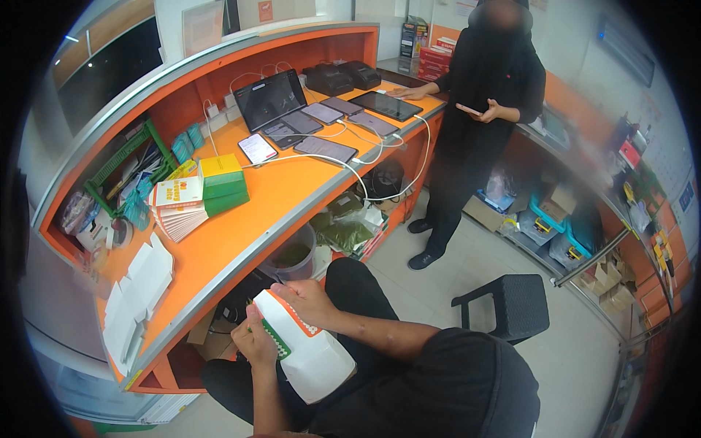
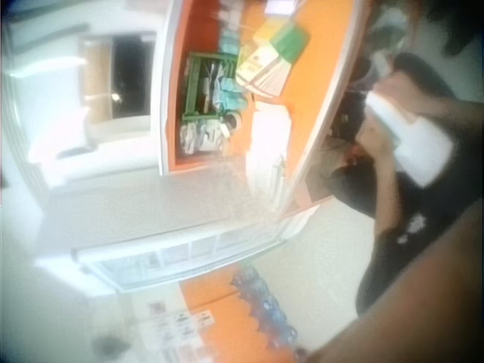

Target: The person sits on the floor and assembles small, colorful paper boxes by folding the flaps and tucking them into slots. They handle the boxes one at a time, picking them up from a stack on the counter and placing the finished ones back down.

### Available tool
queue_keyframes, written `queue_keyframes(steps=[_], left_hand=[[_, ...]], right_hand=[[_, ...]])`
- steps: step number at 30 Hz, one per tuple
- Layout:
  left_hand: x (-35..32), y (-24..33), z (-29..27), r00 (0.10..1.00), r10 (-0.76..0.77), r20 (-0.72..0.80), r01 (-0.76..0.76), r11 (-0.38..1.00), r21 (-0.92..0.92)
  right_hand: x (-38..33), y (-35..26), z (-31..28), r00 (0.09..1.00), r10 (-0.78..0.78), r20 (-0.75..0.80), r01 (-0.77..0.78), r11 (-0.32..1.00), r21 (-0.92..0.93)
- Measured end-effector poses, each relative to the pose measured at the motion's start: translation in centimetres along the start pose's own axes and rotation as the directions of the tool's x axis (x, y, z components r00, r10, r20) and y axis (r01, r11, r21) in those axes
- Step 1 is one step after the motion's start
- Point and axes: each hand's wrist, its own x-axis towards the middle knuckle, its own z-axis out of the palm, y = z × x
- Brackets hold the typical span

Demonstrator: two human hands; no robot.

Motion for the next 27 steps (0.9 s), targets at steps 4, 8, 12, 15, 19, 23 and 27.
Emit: queue_keyframes(steps=[4,8,12,15,19,23,27], left_hand=[[-0.1,-0.9,0.6,0.994,-0.1,0.041,0.108,0.96,-0.258],[-0.2,-0.2,0.1,0.989,-0.089,0.119,0.096,0.994,-0.056],[0.0,-0.8,-0.7,0.97,-0.073,0.231,0.132,0.959,-0.252],[-0.3,-1.7,-1.4,0.926,-0.172,0.336,0.231,0.963,-0.142],[-0.4,-0.4,-1.6,0.967,-0.129,0.218,0.159,0.979,-0.13],[0.2,-0.9,-2.1,0.967,0.093,-0.236,-0.145,0.966,-0.212],[0.6,-2.9,-1.5,0.852,0.294,-0.434,-0.399,0.9,-0.175]], right_hand=[[0.1,-1.1,-0.1,0.991,-0.076,-0.111,0.081,0.996,0.038],[0.1,-1.1,-0.7,0.995,-0.041,-0.086,0.041,0.999,-0.011],[-0.1,-1.0,-0.6,0.984,-0.12,-0.134,0.118,0.993,-0.027],[0.3,-0.8,-1.5,0.998,-0.059,0.023,0.061,0.994,-0.093],[1.4,2.9,-2.8,0.876,-0.073,0.477,-0.404,0.43,0.807],[0.2,1.9,-3.5,0.666,0.274,0.694,-0.666,0.637,0.387],[-1.9,2.8,-4.3,0.554,0.194,0.809,-0.806,0.368,0.464]])
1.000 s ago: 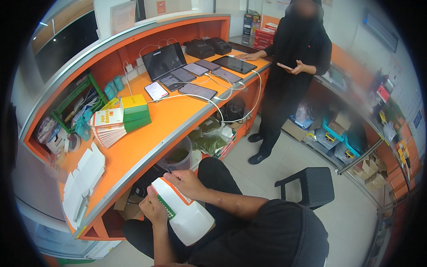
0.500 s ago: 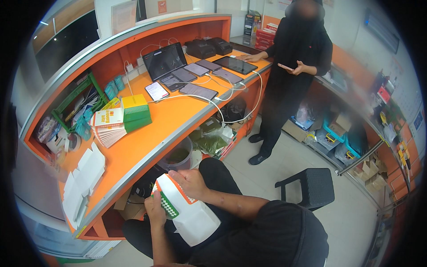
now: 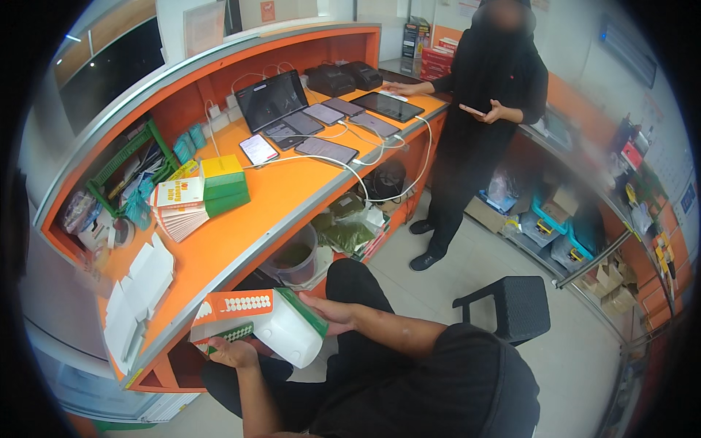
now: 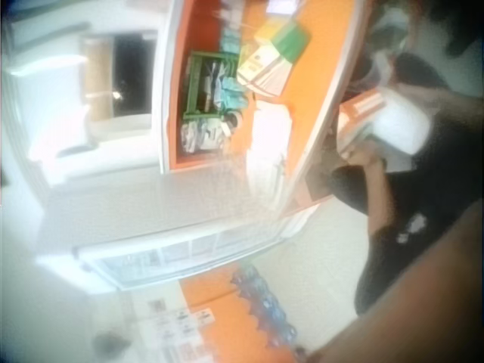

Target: The person sits on the floor and assembles small, colorful paper boxes by folding the flaps and tucking them into slots. They handle the boxes one at a time, picking them up from a stack on the counter and placing the finished ones back down.

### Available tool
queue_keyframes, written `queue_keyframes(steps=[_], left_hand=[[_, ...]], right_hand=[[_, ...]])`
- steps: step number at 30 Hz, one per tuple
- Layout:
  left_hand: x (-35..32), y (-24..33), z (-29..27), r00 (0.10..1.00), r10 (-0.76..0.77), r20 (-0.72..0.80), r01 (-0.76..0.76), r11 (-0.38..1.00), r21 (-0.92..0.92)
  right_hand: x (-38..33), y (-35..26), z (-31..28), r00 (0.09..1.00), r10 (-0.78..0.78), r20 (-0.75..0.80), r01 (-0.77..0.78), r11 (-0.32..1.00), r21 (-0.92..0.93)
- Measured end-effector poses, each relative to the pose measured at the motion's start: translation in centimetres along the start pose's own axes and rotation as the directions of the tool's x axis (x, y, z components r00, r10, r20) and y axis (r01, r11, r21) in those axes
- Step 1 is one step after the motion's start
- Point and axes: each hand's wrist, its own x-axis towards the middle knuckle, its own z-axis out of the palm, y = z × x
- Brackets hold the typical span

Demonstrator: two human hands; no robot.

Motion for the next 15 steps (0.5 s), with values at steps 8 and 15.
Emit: queue_keyframes(steps=[8,15], left_hand=[[5.2,1.6,1.5,0.904,-0.31,0.295,0.423,0.754,-0.503],[9.0,1.7,1.1,0.692,-0.259,0.673,0.702,0.456,-0.547]], right_hand=[[1.2,-1.7,1.5,0.961,-0.185,0.204,0.217,0.965,-0.149],[1.0,-2.9,4.8,0.883,-0.354,0.307,0.467,0.711,-0.525]])
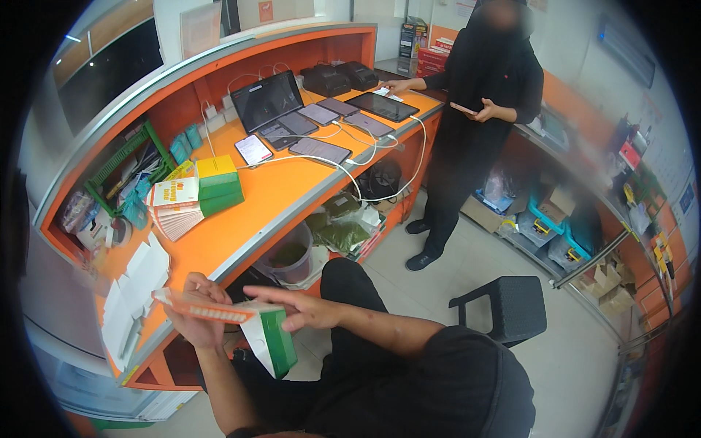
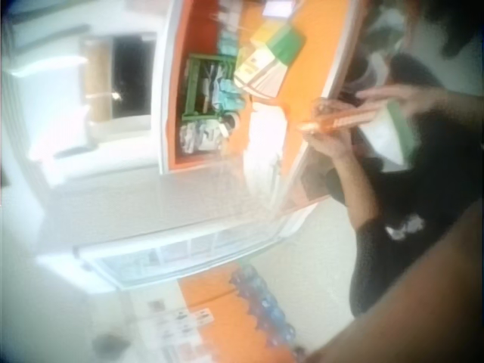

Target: The person sits on the floor and assembles small, colorful paper boxes by folding the flaps and tucking them into slots. They handle the boxes one at a time, picking them up from a stack on the counter and placing the finished ones back down.

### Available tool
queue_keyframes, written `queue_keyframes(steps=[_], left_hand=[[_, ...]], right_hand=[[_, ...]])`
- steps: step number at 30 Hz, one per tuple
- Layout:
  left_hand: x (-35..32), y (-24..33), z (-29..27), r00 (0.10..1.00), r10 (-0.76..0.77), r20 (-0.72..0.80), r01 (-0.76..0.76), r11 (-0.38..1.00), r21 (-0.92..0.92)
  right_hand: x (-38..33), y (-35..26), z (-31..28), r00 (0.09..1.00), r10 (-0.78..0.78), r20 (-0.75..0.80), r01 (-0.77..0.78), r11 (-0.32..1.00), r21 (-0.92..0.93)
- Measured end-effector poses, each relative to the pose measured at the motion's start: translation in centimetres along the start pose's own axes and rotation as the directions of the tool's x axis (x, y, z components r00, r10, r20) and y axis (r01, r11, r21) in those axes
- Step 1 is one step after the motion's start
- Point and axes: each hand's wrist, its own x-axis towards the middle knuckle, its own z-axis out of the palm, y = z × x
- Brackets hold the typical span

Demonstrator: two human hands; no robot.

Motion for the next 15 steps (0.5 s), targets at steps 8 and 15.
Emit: queue_keyframes(steps=[8,15], left_hand=[[0.7,-0.1,1.0,0.994,-0.034,0.102,0.008,0.969,0.247],[-0.3,0.2,0.0,0.978,-0.21,-0.012,0.206,0.944,0.256]], right_hand=[[0.0,1.9,0.8,0.995,0.046,-0.091,-0.004,0.912,0.41],[0.1,1.5,0.8,0.997,0.011,0.082,-0.034,0.958,0.285]])
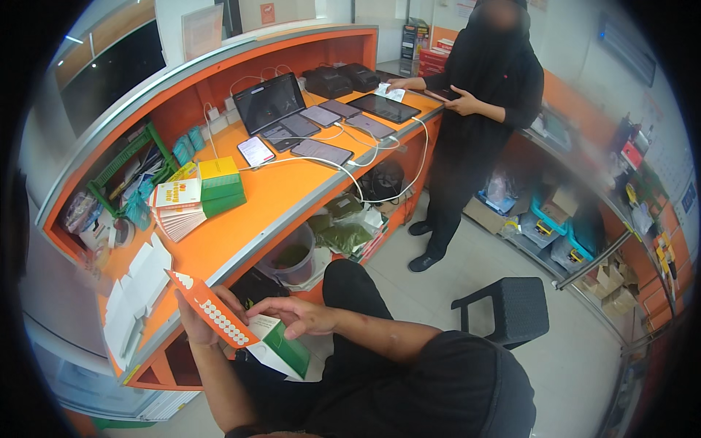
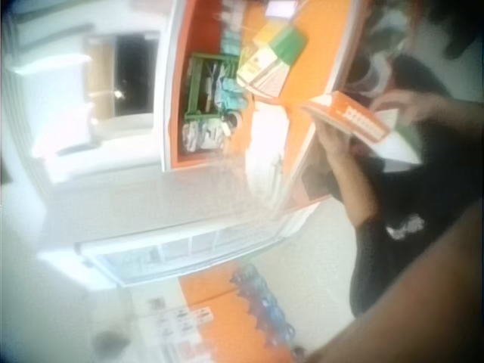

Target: The person sits on the floor and assembles small, colorful paper boxes by folding the flaps and tucking them into slots. They handle the boxes one at a time, picking them up from a stack on the counter and placing the finished ones back down.

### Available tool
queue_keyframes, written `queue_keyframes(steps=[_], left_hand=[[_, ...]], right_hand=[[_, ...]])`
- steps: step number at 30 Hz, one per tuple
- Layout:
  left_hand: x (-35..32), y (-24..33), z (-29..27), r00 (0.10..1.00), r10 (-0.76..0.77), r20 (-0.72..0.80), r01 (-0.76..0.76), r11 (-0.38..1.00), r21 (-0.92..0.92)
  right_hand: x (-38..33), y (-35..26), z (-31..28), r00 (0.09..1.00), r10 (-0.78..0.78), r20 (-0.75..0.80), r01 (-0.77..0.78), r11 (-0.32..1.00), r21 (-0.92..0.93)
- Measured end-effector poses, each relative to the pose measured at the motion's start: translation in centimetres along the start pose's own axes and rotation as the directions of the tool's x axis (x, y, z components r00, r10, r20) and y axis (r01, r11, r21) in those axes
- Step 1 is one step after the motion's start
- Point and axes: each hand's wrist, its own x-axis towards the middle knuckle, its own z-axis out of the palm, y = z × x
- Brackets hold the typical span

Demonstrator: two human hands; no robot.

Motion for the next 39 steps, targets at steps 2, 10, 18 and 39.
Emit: queue_keyframes(steps=[2,10,18,39], left_hand=[[0.5,0.8,-1.0,0.992,-0.053,0.114,0.042,0.995,0.091],[1.0,5.4,0.7,0.946,-0.311,0.098,0.204,0.799,0.566],[4.9,12.3,-0.4,0.985,0.103,-0.14,0.028,0.703,0.711],[23.2,15.4,-10.9,0.86,0.334,-0.387,0.332,0.21,0.92]], right_hand=[[0.0,-0.5,0.2,1.0,0.0,-0.001,0.0,0.996,-0.084],[2.0,-4.6,2.2,0.997,-0.018,0.077,0.078,0.34,-0.937],[5.3,-10.0,-0.7,0.936,-0.324,0.134,0.122,-0.058,-0.991],[23.7,-20.3,-15.5,0.98,-0.194,-0.037,-0.089,-0.269,-0.959]])
